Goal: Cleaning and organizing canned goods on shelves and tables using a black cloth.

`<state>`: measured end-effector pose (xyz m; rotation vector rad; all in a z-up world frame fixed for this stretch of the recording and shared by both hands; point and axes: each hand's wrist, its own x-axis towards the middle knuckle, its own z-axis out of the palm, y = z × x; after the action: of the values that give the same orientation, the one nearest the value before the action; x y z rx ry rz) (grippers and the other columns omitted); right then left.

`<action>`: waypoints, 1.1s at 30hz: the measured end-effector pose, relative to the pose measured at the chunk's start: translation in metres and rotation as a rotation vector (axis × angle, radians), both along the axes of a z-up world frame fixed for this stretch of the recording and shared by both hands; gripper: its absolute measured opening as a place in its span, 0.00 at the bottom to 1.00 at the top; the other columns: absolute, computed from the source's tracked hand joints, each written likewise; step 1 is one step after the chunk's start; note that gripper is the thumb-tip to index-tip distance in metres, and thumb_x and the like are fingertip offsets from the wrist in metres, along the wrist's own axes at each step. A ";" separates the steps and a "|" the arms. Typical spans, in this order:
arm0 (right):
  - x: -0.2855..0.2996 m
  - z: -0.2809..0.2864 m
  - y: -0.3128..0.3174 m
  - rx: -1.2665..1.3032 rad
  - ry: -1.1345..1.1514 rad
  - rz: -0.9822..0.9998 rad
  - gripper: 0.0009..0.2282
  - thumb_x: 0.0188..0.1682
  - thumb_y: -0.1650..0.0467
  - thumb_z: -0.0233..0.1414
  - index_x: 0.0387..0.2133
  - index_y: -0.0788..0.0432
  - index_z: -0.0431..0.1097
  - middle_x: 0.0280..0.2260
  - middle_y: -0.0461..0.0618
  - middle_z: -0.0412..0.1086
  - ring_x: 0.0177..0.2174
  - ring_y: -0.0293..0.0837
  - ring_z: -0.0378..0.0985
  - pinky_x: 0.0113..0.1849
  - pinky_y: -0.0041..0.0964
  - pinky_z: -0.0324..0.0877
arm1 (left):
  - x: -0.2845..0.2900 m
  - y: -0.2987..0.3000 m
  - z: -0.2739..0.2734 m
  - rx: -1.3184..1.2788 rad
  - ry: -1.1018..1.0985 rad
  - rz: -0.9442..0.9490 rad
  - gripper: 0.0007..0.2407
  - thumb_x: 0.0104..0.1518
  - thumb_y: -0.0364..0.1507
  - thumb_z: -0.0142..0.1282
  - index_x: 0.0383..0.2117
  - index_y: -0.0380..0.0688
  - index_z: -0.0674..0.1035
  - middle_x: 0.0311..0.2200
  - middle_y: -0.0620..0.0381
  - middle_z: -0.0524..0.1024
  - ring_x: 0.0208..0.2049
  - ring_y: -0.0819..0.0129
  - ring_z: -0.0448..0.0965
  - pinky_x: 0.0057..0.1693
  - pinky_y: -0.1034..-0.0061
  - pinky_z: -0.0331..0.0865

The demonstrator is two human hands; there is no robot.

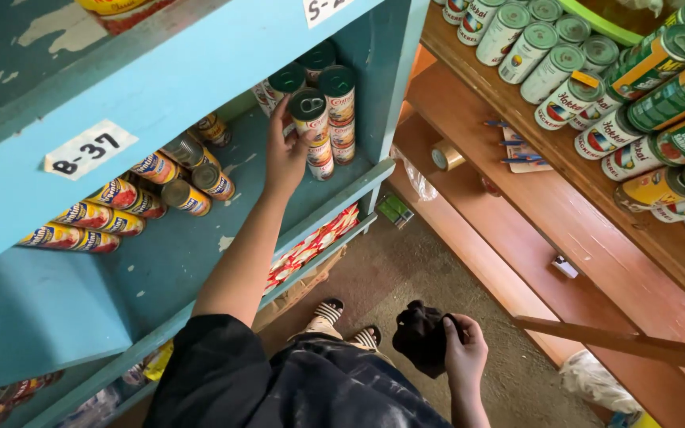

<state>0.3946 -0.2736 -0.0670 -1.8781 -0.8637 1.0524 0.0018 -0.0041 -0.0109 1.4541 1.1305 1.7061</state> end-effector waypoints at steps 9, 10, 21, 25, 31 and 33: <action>-0.003 -0.013 -0.002 0.021 -0.031 0.023 0.08 0.51 0.74 0.57 0.41 0.66 0.74 0.34 0.52 0.77 0.32 0.40 0.76 0.35 0.30 0.69 | 0.005 -0.002 -0.005 0.054 0.159 0.146 0.27 0.68 0.34 0.56 0.70 0.50 0.56 0.60 0.46 0.58 0.61 0.53 0.69 0.64 0.61 0.72; -0.006 -0.008 -0.001 -0.027 -0.046 0.026 0.08 0.51 0.74 0.57 0.41 0.65 0.75 0.34 0.52 0.77 0.31 0.40 0.76 0.34 0.30 0.69 | 0.005 -0.001 -0.005 0.047 0.110 0.138 0.27 0.66 0.28 0.56 0.69 0.50 0.56 0.60 0.46 0.58 0.62 0.52 0.68 0.65 0.59 0.71; 0.029 0.004 -0.006 -0.193 0.037 0.329 0.15 0.47 0.75 0.57 0.49 0.61 0.71 0.36 0.51 0.79 0.32 0.41 0.81 0.34 0.32 0.77 | 0.008 -0.018 -0.022 0.157 0.370 0.261 0.29 0.72 0.35 0.53 0.71 0.42 0.49 0.70 0.43 0.48 0.70 0.49 0.57 0.75 0.58 0.57; 0.038 0.063 0.020 0.033 -0.156 0.623 0.15 0.43 0.74 0.59 0.45 0.55 0.75 0.40 0.44 0.80 0.35 0.40 0.83 0.38 0.32 0.77 | 0.072 -0.066 -0.060 0.102 0.255 0.087 0.29 0.57 0.28 0.60 0.61 0.35 0.55 0.58 0.40 0.58 0.58 0.52 0.65 0.66 0.58 0.61; 0.040 0.224 0.040 0.236 -0.275 0.668 0.13 0.47 0.67 0.60 0.46 0.48 0.77 0.36 0.47 0.76 0.41 0.54 0.82 0.43 0.45 0.76 | 0.221 -0.166 -0.095 -0.215 0.753 -1.048 0.47 0.40 0.52 0.69 0.66 0.38 0.61 0.69 0.40 0.53 0.73 0.40 0.39 0.65 0.32 0.16; 0.054 0.274 0.052 0.268 -0.329 0.669 0.13 0.47 0.66 0.60 0.46 0.47 0.77 0.36 0.45 0.75 0.40 0.52 0.83 0.41 0.44 0.77 | 0.259 -0.173 -0.095 -0.439 0.503 -1.267 0.46 0.37 0.39 0.77 0.67 0.48 0.60 0.66 0.42 0.56 0.71 0.34 0.38 0.60 0.16 0.19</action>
<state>0.4490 -0.2221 0.2068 -1.5804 -1.8147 0.9415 0.2608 -0.1767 -0.1058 1.7245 0.4709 0.2162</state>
